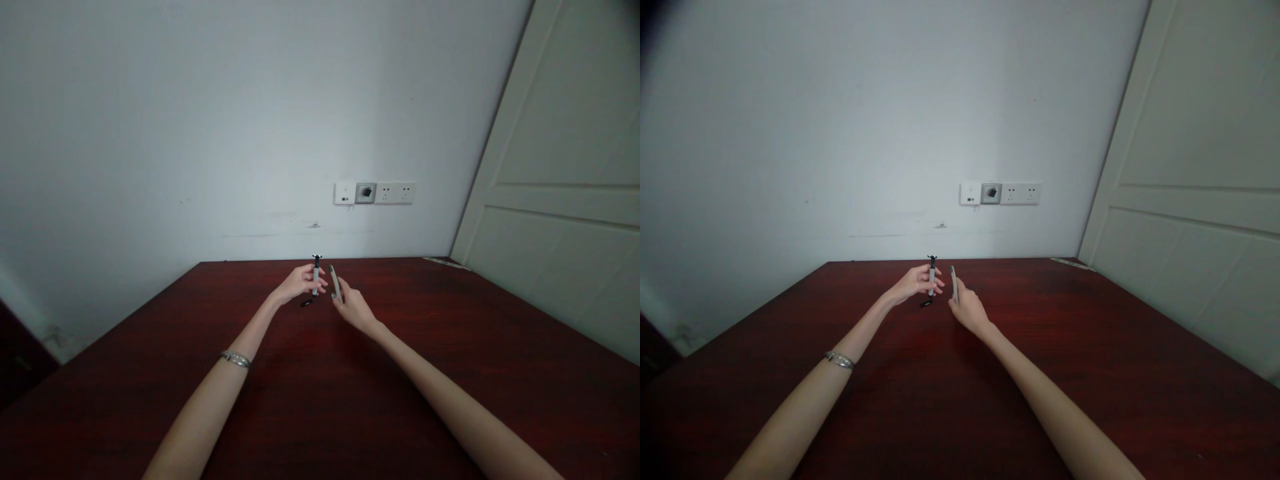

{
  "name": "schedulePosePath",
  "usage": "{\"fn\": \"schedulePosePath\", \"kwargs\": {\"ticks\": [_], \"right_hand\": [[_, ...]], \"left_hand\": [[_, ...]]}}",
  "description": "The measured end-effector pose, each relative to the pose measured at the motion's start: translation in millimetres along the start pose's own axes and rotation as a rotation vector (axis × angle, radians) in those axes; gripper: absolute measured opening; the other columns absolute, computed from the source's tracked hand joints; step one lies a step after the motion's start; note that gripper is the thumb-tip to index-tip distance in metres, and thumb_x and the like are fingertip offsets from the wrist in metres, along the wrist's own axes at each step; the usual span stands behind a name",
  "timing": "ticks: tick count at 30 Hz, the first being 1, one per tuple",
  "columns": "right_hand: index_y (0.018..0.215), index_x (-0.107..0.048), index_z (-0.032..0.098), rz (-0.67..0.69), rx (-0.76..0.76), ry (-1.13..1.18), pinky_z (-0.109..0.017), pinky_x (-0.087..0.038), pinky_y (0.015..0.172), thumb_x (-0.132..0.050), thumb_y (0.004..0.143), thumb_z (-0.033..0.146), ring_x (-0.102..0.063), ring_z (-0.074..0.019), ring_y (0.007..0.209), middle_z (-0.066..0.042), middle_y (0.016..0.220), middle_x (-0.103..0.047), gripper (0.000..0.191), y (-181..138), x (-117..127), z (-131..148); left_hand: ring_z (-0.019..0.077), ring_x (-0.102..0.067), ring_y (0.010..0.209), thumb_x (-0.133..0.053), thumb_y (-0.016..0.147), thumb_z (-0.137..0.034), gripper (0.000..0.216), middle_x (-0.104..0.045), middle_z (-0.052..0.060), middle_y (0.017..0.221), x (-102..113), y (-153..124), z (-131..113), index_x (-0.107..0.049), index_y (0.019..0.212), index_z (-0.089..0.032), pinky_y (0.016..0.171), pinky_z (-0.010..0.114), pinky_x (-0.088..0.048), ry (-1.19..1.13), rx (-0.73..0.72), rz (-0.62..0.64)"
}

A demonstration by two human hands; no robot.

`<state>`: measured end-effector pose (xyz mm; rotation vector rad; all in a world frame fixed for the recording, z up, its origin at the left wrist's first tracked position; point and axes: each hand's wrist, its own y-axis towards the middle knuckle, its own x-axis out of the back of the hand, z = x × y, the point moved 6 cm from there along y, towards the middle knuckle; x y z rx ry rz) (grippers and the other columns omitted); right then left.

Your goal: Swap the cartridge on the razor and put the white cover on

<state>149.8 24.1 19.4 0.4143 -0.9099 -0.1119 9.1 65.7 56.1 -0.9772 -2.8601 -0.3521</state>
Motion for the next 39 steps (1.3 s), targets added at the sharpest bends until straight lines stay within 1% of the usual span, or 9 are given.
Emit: {"fn": "schedulePosePath", "kwargs": {"ticks": [3,6,9,14,17,21,27,33,39], "right_hand": [[0.129,-0.042,0.01,-0.131,-0.023,0.138,-0.029,-0.044,0.073,-0.044,0.078,0.019,-0.06,-0.0183,0.073,-0.007,0.08,-0.065,0.052,11,19,-22],[0.118,-0.052,0.01,-0.157,-0.037,0.314,-0.03,-0.045,0.071,-0.045,0.078,0.018,-0.059,-0.0163,0.065,-0.004,0.073,-0.064,0.042,21,30,-42],[0.117,-0.054,0.012,-0.212,0.042,0.415,-0.029,-0.046,0.068,-0.043,0.08,0.02,-0.058,-0.0149,0.063,-0.004,0.078,-0.062,0.039,24,48,-46],[0.128,-0.048,0.022,-0.235,0.276,0.089,-0.029,-0.043,0.077,-0.034,0.082,0.008,-0.055,-0.0161,0.081,-0.006,0.096,-0.059,0.051,14,75,-22],[0.134,-0.042,0.027,-0.186,0.325,-0.167,-0.029,-0.039,0.08,-0.031,0.08,0.001,-0.052,-0.0173,0.091,-0.007,0.104,-0.058,0.061,7,79,-7],[0.136,-0.036,0.029,-0.188,0.44,-0.35,-0.029,-0.036,0.077,-0.033,0.077,-0.004,-0.05,-0.0174,0.09,-0.006,0.103,-0.057,0.068,1,74,8],[0.141,-0.023,0.031,-0.18,0.6,-0.507,-0.029,-0.034,0.073,-0.037,0.074,-0.006,-0.048,-0.0175,0.085,-0.006,0.1,-0.057,0.078,-3,66,15],[0.139,-0.029,0.03,-0.205,0.575,-0.527,-0.029,-0.033,0.073,-0.037,0.073,-0.006,-0.047,-0.0177,0.085,-0.006,0.099,-0.056,0.076,0,73,-8],[0.141,-0.026,0.031,-0.195,0.607,-0.49,-0.029,-0.033,0.074,-0.036,0.074,-0.006,-0.047,-0.0179,0.086,-0.006,0.1,-0.056,0.078,-4,61,7]], "left_hand": [[0.0165,-0.065,0.069,-0.068,0.066,-0.013,0.031,-0.067,0.011,0.085,1,4,3,-0.05,0.092,-0.012,0.067,0.028,-0.048,0.025,-0.043,-0.012],[0.0157,-0.065,0.069,-0.066,0.064,-0.008,0.027,-0.066,0.007,0.079,4,10,9,-0.048,0.084,-0.013,0.067,0.028,-0.048,0.066,-0.075,-0.057],[0.0155,-0.064,0.071,-0.064,0.066,-0.008,0.026,-0.064,0.006,0.078,9,14,17,-0.049,0.086,-0.014,0.07,0.028,-0.047,0.138,-0.095,-0.117],[0.0157,-0.062,0.076,-0.06,0.07,-0.012,0.024,-0.064,0.006,0.08,10,13,20,-0.052,0.092,-0.016,0.074,0.027,-0.046,0.351,-0.165,-0.138],[0.015,-0.06,0.075,-0.057,0.073,-0.016,0.016,-0.064,0.006,0.081,7,8,15,-0.054,0.089,-0.017,0.073,0.024,-0.045,0.481,-0.192,-0.123],[0.0121,-0.057,0.073,-0.052,0.075,-0.016,0.012,-0.062,0.001,0.08,4,4,6,-0.056,0.087,-0.016,0.072,0.023,-0.044,0.634,-0.259,-0.118],[0.0135,-0.058,0.08,-0.051,0.077,-0.014,0.014,-0.064,0.005,0.088,2,5,6,-0.059,0.088,-0.013,0.077,0.024,-0.044,0.649,-0.303,-0.125],[0.0128,-0.059,0.084,-0.049,0.08,-0.015,0.015,-0.064,0.005,0.09,5,5,8,-0.059,0.092,-0.013,0.079,0.023,-0.044,0.569,-0.346,-0.116],[0.0146,-0.06,0.087,-0.048,0.078,-0.01,0.019,-0.066,0.006,0.094,6,7,12,-0.061,0.092,-0.014,0.082,0.025,-0.043,0.612,-0.334,-0.108]]}}
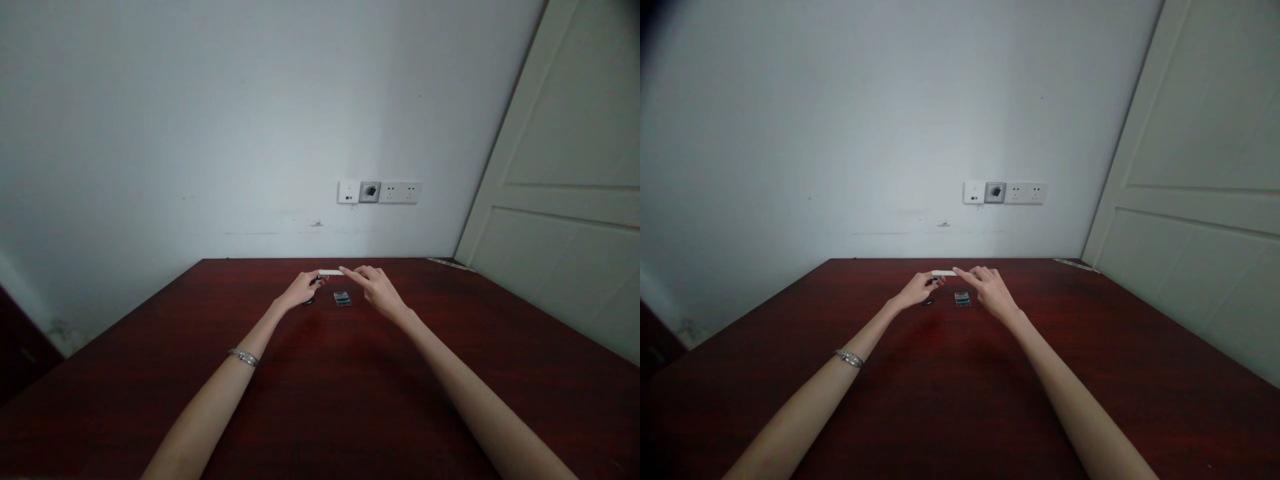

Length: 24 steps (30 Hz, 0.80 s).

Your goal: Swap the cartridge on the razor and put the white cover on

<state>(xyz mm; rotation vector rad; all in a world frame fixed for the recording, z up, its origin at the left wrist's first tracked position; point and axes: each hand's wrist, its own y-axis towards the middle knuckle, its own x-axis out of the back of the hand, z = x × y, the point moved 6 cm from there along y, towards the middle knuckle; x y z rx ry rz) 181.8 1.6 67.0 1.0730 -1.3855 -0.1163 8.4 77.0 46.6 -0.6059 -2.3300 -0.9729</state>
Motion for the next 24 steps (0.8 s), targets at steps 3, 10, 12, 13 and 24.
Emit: {"fn": "schedulePosePath", "kwargs": {"ticks": [3,10,12,13,24], "right_hand": [[0.141,-0.025,0.031,0.019,0.007,0.0,-0.029,-0.034,0.073,-0.037,0.073,-0.006,-0.047,-0.018,0.085,-0.005,0.1,-0.056,0.078,-3,-2,-2],[0.14,-0.028,0.031,-0.034,-0.034,0.015,-0.029,-0.035,0.073,-0.036,0.075,-0.006,-0.048,-0.0178,0.085,-0.006,0.099,-0.056,0.075,-7,-2,-12],[0.141,-0.026,0.031,-0.029,-0.01,0.019,-0.03,-0.035,0.074,-0.037,0.074,-0.006,-0.048,-0.0182,0.087,-0.006,0.101,-0.056,0.077,-4,-2,-4],[0.141,-0.024,0.032,-0.023,-0.001,0.02,-0.03,-0.035,0.074,-0.038,0.074,-0.006,-0.048,-0.0184,0.087,-0.006,0.101,-0.056,0.078,-3,-3,-1],[0.141,-0.026,0.031,-0.066,-0.043,0.053,-0.029,-0.035,0.074,-0.035,0.078,-0.005,-0.048,-0.0175,0.086,-0.006,0.099,-0.056,0.073,-5,-3,-1]], "left_hand": [[0.0145,-0.06,0.086,-0.048,0.079,-0.009,0.02,-0.066,0.006,0.092,0,1,-3,-0.061,0.092,-0.013,0.082,0.025,-0.044,-0.005,-0.006,0.019],[0.0142,-0.06,0.085,-0.048,0.079,-0.011,0.02,-0.065,0.006,0.091,1,-1,-2,-0.062,0.094,-0.014,0.08,0.025,-0.044,0.008,0.011,0.02],[0.0142,-0.06,0.085,-0.048,0.079,-0.011,0.021,-0.066,0.006,0.092,1,0,-2,-0.062,0.095,-0.014,0.081,0.025,-0.044,0.02,0.013,0.021],[0.0142,-0.06,0.085,-0.048,0.079,-0.011,0.022,-0.066,0.006,0.092,1,0,-3,-0.062,0.095,-0.014,0.081,0.025,-0.044,0.024,0.012,0.024],[0.0144,-0.06,0.083,-0.05,0.078,-0.012,0.022,-0.067,0.006,0.092,3,0,0,-0.063,0.096,-0.013,0.079,0.024,-0.044,0.041,0.033,0.02]]}}
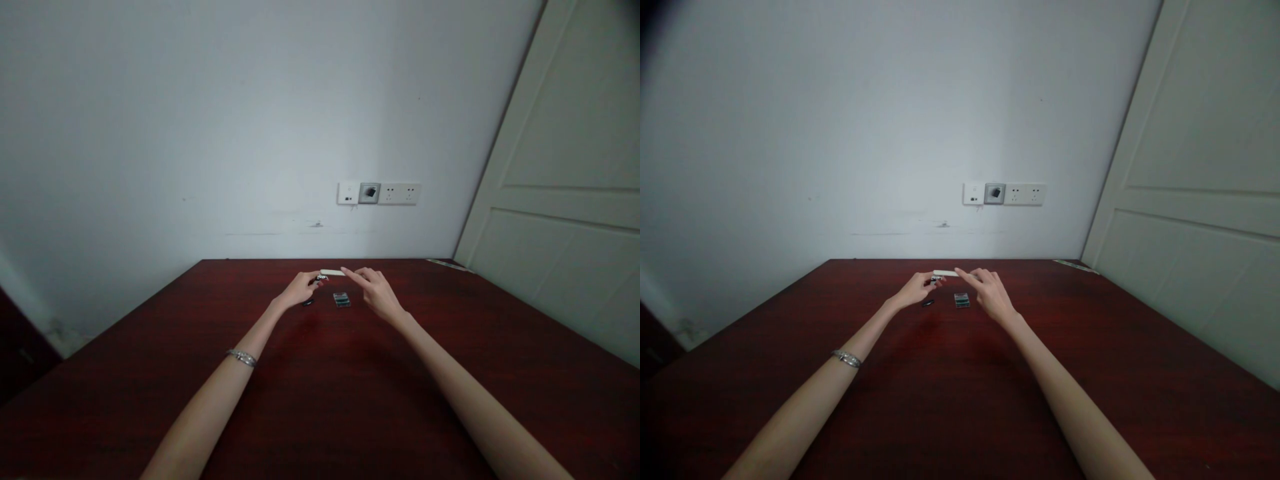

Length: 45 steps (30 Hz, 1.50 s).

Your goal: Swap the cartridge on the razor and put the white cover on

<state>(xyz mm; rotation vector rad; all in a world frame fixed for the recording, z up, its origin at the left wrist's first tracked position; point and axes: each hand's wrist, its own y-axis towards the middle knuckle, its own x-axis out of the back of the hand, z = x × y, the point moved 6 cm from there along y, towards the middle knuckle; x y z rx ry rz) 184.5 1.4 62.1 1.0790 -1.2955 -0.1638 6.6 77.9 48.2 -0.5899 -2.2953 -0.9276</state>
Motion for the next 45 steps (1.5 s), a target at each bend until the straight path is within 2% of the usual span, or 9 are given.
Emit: {"fn": "schedulePosePath", "kwargs": {"ticks": [4,10,17,24,31,38,45], "right_hand": [[0.141,-0.025,0.032,0.047,0.039,-0.024,-0.029,-0.035,0.073,-0.037,0.076,-0.005,-0.048,-0.0176,0.085,-0.006,0.1,-0.056,0.076,1,-3,8],[0.14,-0.027,0.033,0.03,0.019,-0.05,-0.03,-0.035,0.073,-0.037,0.075,-0.006,-0.048,-0.018,0.085,-0.006,0.099,-0.056,0.076,-6,-2,-10],[0.141,-0.025,0.033,0.04,0.057,-0.065,-0.031,-0.033,0.074,-0.038,0.074,-0.006,-0.047,-0.0189,0.087,-0.006,0.102,-0.055,0.078,2,-1,7],[0.14,-0.025,0.033,0.035,0.025,-0.103,-0.03,-0.034,0.072,-0.038,0.075,-0.005,-0.047,-0.0182,0.085,-0.006,0.1,-0.056,0.077,-5,0,-9],[0.141,-0.023,0.032,0.042,0.057,-0.108,-0.031,-0.035,0.074,-0.04,0.072,-0.006,-0.048,-0.0193,0.09,-0.007,0.106,-0.055,0.081,0,-2,4],[0.14,-0.027,0.033,0.035,0.006,-0.128,-0.03,-0.037,0.074,-0.038,0.072,-0.006,-0.049,-0.0183,0.088,-0.007,0.104,-0.055,0.078,-7,-1,-15],[0.141,-0.022,0.033,0.063,0.035,-0.077,-0.031,-0.036,0.076,-0.038,0.072,-0.006,-0.048,-0.0187,0.091,-0.006,0.107,-0.054,0.081,-2,-4,1]], "left_hand": [[0.0141,-0.059,0.079,-0.049,0.079,-0.012,0.023,-0.067,0.004,0.087,1,-1,-3,-0.063,0.096,-0.014,0.078,0.024,-0.044,0.024,0.001,0.003],[0.0154,-0.061,0.085,-0.049,0.077,-0.01,0.021,-0.067,0.006,0.09,-2,-1,2,-0.064,0.092,-0.013,0.08,0.026,-0.044,-0.028,0.016,0.007],[0.0155,-0.061,0.084,-0.05,0.079,-0.013,0.021,-0.067,0.006,0.09,-5,-1,3,-0.064,0.094,-0.013,0.08,0.026,-0.044,0.006,0.014,0.001],[0.0151,-0.06,0.084,-0.049,0.078,-0.011,0.023,-0.066,0.007,0.09,-1,-2,3,-0.064,0.096,-0.013,0.079,0.026,-0.044,-0.036,0.012,0.014],[0.0157,-0.061,0.085,-0.05,0.077,-0.011,0.024,-0.067,0.007,0.09,-5,1,4,-0.064,0.097,-0.014,0.081,0.027,-0.045,-0.048,0.027,0.01],[0.0153,-0.061,0.085,-0.05,0.076,-0.01,0.024,-0.066,0.006,0.089,0,-2,3,-0.064,0.096,-0.014,0.081,0.027,-0.045,-0.08,0.041,-0.022],[0.0158,-0.06,0.084,-0.05,0.076,-0.011,0.028,-0.067,0.007,0.092,-12,1,6,-0.064,0.1,-0.013,0.079,0.027,-0.045,-0.046,0.046,0.021]]}}
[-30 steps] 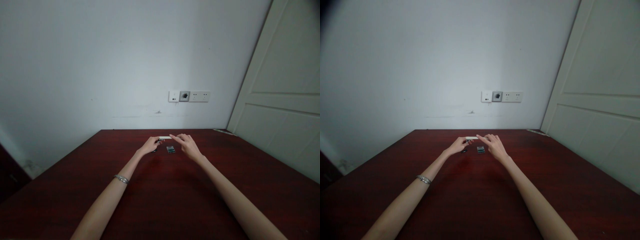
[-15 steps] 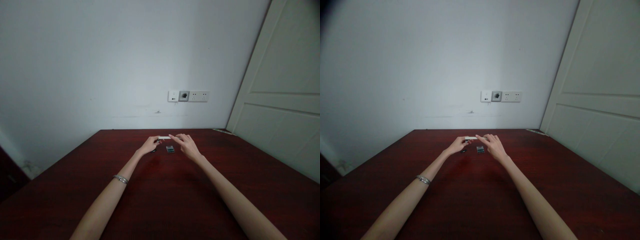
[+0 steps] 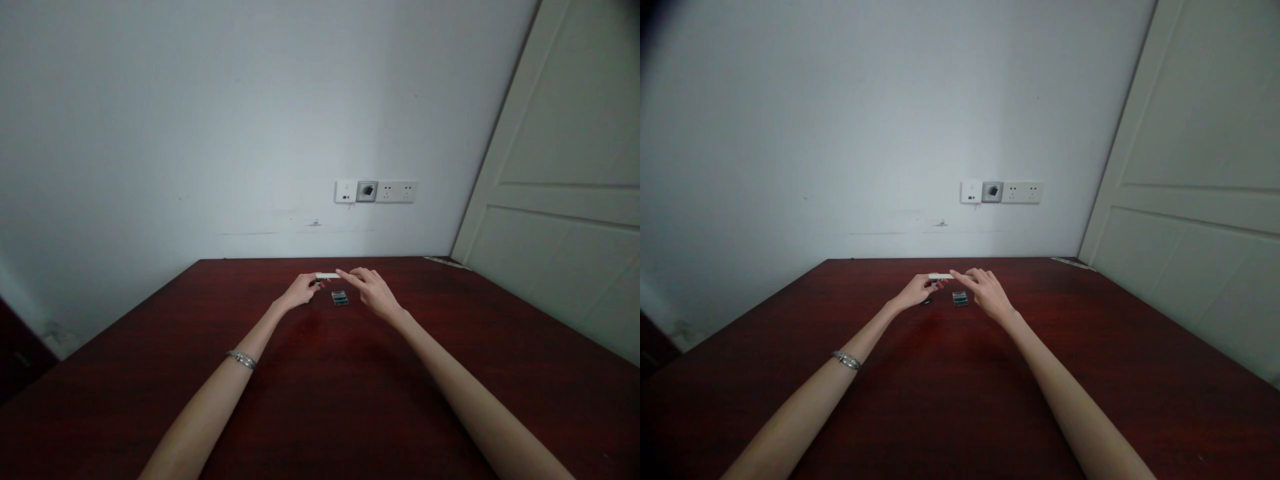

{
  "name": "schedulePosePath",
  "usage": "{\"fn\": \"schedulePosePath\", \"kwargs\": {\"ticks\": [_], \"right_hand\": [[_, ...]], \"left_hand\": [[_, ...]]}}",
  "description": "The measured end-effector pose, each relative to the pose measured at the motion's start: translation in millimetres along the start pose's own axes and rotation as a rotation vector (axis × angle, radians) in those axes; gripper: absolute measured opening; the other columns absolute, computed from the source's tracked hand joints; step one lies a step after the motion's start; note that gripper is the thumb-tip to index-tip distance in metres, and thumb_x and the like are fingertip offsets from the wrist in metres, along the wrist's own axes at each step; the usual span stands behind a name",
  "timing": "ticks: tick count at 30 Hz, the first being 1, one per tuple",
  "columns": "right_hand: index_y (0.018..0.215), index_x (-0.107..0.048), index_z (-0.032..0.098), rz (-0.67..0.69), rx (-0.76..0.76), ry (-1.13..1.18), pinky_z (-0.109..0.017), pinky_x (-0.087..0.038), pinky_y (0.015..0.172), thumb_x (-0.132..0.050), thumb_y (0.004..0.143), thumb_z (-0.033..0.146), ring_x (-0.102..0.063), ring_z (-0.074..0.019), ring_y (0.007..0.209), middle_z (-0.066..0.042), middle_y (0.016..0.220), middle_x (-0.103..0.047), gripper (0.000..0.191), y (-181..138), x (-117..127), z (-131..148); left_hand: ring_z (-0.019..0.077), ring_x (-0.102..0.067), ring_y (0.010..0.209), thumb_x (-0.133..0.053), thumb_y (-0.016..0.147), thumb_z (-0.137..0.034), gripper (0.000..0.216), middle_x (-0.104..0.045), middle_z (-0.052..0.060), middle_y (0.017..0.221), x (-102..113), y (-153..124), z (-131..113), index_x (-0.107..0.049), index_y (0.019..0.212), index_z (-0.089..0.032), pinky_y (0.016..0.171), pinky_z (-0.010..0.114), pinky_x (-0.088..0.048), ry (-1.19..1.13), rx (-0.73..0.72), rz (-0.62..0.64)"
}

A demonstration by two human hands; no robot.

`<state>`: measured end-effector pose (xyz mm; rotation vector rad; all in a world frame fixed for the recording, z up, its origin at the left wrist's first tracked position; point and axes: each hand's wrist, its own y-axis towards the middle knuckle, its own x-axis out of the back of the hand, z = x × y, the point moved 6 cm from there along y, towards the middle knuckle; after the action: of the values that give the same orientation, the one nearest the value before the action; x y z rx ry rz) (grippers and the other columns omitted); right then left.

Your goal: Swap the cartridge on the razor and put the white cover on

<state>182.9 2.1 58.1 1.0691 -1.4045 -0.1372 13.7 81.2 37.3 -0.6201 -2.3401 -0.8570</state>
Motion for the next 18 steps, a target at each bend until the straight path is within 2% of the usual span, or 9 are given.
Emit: {"fn": "schedulePosePath", "kwargs": {"ticks": [7,14,18], "right_hand": [[0.14,-0.027,0.032,-0.008,-0.025,-0.043,-0.03,-0.037,0.074,-0.039,0.072,-0.005,-0.049,-0.0186,0.088,-0.007,0.104,-0.054,0.078,-6,1,-11],[0.141,-0.024,0.033,0.018,0.03,-0.02,-0.031,-0.036,0.077,-0.039,0.072,-0.006,-0.047,-0.0189,0.091,-0.006,0.107,-0.054,0.081,0,1,3],[0.14,-0.027,0.032,0.011,0.006,-0.035,-0.03,-0.036,0.075,-0.039,0.072,-0.006,-0.048,-0.0185,0.091,-0.007,0.106,-0.054,0.079,-5,0,-10]], "left_hand": [[0.0153,-0.061,0.084,-0.05,0.077,-0.011,0.025,-0.067,0.006,0.09,7,-3,-2,-0.064,0.098,-0.013,0.078,0.026,-0.045,0.002,-0.002,-0.006],[0.0153,-0.06,0.081,-0.05,0.077,-0.013,0.026,-0.067,0.006,0.089,2,-1,-3,-0.064,0.099,-0.015,0.076,0.026,-0.045,0.029,-0.017,0.002],[0.0152,-0.06,0.08,-0.05,0.077,-0.013,0.025,-0.067,0.006,0.086,5,-2,-1,-0.064,0.097,-0.013,0.075,0.025,-0.045,0.025,-0.008,0.008]]}}
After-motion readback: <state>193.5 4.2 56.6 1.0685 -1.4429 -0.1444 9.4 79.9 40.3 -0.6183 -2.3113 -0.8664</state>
